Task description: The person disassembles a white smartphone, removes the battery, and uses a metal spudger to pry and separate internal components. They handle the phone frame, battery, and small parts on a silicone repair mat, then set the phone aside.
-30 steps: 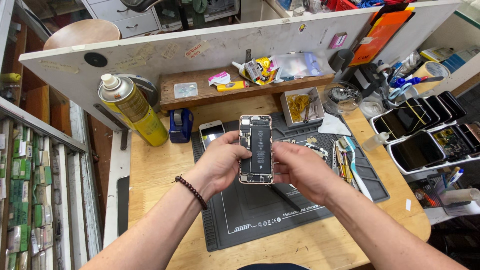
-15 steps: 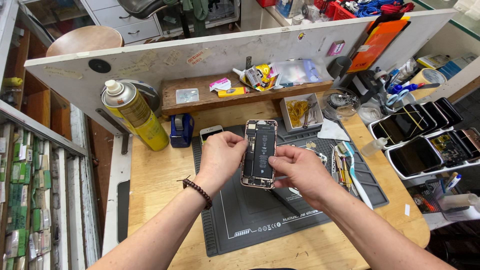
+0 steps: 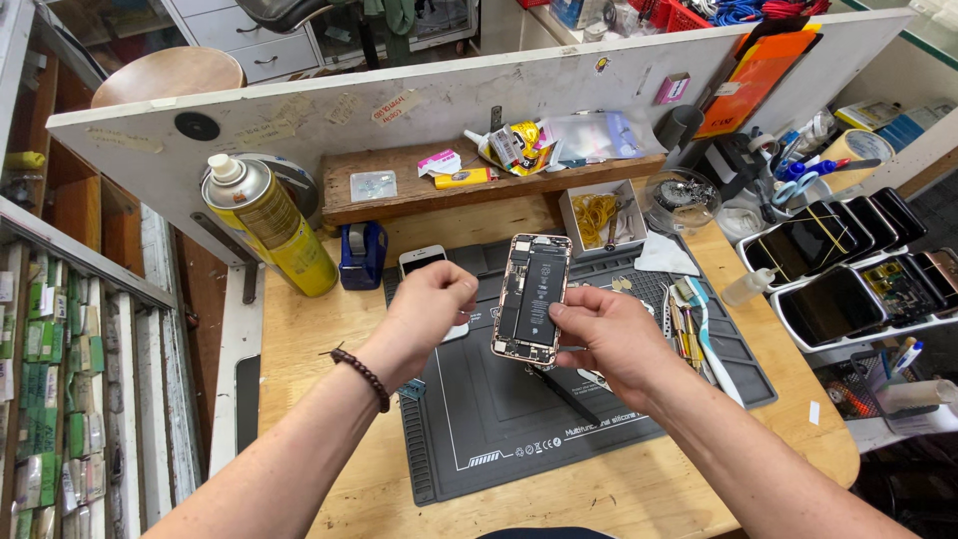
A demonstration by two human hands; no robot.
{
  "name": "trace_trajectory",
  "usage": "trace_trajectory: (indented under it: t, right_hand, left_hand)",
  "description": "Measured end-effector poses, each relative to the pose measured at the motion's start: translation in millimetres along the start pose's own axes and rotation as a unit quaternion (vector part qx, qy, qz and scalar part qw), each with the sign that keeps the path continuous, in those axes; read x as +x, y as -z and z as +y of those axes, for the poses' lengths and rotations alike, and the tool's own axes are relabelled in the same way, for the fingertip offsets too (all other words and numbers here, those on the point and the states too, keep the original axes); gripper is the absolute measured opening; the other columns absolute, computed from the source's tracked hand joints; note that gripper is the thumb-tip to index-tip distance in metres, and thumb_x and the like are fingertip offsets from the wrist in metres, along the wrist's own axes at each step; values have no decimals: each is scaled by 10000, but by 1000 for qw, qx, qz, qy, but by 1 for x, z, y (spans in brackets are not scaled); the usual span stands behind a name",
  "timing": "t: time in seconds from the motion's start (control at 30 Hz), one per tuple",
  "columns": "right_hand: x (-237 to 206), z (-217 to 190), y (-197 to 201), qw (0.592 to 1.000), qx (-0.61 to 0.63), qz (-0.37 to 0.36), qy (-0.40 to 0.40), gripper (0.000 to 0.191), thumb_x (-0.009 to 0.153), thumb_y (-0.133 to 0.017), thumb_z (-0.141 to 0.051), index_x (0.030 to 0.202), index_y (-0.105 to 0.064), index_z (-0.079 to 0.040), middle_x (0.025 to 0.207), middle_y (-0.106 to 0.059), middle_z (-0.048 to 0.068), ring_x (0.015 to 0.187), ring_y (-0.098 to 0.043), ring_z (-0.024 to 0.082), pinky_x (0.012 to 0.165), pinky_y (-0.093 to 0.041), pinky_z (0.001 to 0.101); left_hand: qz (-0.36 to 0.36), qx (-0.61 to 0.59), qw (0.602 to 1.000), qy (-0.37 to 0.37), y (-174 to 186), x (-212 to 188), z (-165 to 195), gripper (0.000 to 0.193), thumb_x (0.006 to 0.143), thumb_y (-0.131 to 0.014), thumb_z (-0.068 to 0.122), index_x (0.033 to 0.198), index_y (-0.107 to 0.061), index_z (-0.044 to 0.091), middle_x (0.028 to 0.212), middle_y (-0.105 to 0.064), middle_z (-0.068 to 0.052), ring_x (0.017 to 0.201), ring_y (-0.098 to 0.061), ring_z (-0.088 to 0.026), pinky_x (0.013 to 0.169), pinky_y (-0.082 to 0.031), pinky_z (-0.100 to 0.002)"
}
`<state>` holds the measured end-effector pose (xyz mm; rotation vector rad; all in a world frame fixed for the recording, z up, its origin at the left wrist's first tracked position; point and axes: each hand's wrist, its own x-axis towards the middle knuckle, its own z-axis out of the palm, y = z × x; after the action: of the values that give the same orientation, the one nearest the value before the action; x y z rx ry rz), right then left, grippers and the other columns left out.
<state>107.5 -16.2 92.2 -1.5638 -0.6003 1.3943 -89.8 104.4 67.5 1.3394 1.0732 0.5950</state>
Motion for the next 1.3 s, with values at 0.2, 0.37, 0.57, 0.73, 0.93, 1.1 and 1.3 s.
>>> trace_trajectory:
  t: [0.2, 0.37, 0.57, 0.73, 0.93, 1.1, 1.3]
  right_hand:
    - [-2, 2, 4, 1000, 8, -18, -12, 153, 964, -640, -156, 1045, -717, -52, 871, -735, 27, 721, -671, 104, 579, -545, 249]
    - [-3, 3, -1, 1000, -2, -20, -22, 167, 961, -634, -168, 1068, -719, -74, 899, -744, 10, 753, -674, 95, 592, -541, 253]
    - [0, 6, -11, 999, -15, -34, -14, 169, 956, -658, -182, 1066, -716, -68, 871, -716, 1, 742, -650, 89, 605, -555, 261]
    - [1, 5, -14, 999, -27, -24, -15, 158, 949, -655, -192, 1041, -734, -91, 843, -717, -4, 718, -644, 88, 593, -545, 248]
    - [-1, 3, -11, 999, -28, -37, 1, 148, 951, -661, -188, 1018, -721, -70, 826, -704, -6, 719, -653, 79, 567, -539, 240]
    - [-4, 4, -12, 999, -43, -25, -6, 156, 949, -667, -187, 1036, -728, -73, 841, -699, -8, 731, -642, 81, 592, -557, 250]
    - [-2, 8, -12, 999, -44, -26, -13, 168, 951, -664, -181, 1069, -729, -81, 861, -695, -14, 748, -636, 74, 612, -559, 263]
  left_hand:
    - [83, -76, 991, 71, 42, 4, -25, 187, 965, -609, 150, 917, -657, -24, 862, -648, -87, 789, -643, -165, 740, -590, -331]
    - [311, 258, 911, -82, 76, -4, -57, 475, 782, -650, 79, 1240, -664, -48, 973, -671, -157, 863, -624, -242, 744, -553, -403]
    - [192, 140, 969, -61, 44, -3, -49, 204, 849, -706, 139, 1009, -750, 20, 800, -754, -50, 750, -709, -187, 678, -558, -328]
    - [111, 142, 982, -58, 4, -5, -11, 255, 896, -713, 248, 915, -785, 5, 783, -778, -104, 740, -736, -228, 686, -580, -375]
    - [87, 270, 954, -98, -13, -15, 15, 260, 875, -691, 299, 903, -778, 56, 822, -774, -129, 788, -769, -265, 728, -593, -394]
    - [57, 387, 911, -129, -15, -24, 25, 257, 946, -576, 262, 890, -700, 44, 846, -727, -191, 870, -700, -397, 784, -547, -512]
    - [48, 370, 915, -153, -13, -20, 15, 215, 952, -542, 227, 944, -668, 54, 861, -710, -189, 859, -677, -408, 771, -534, -517]
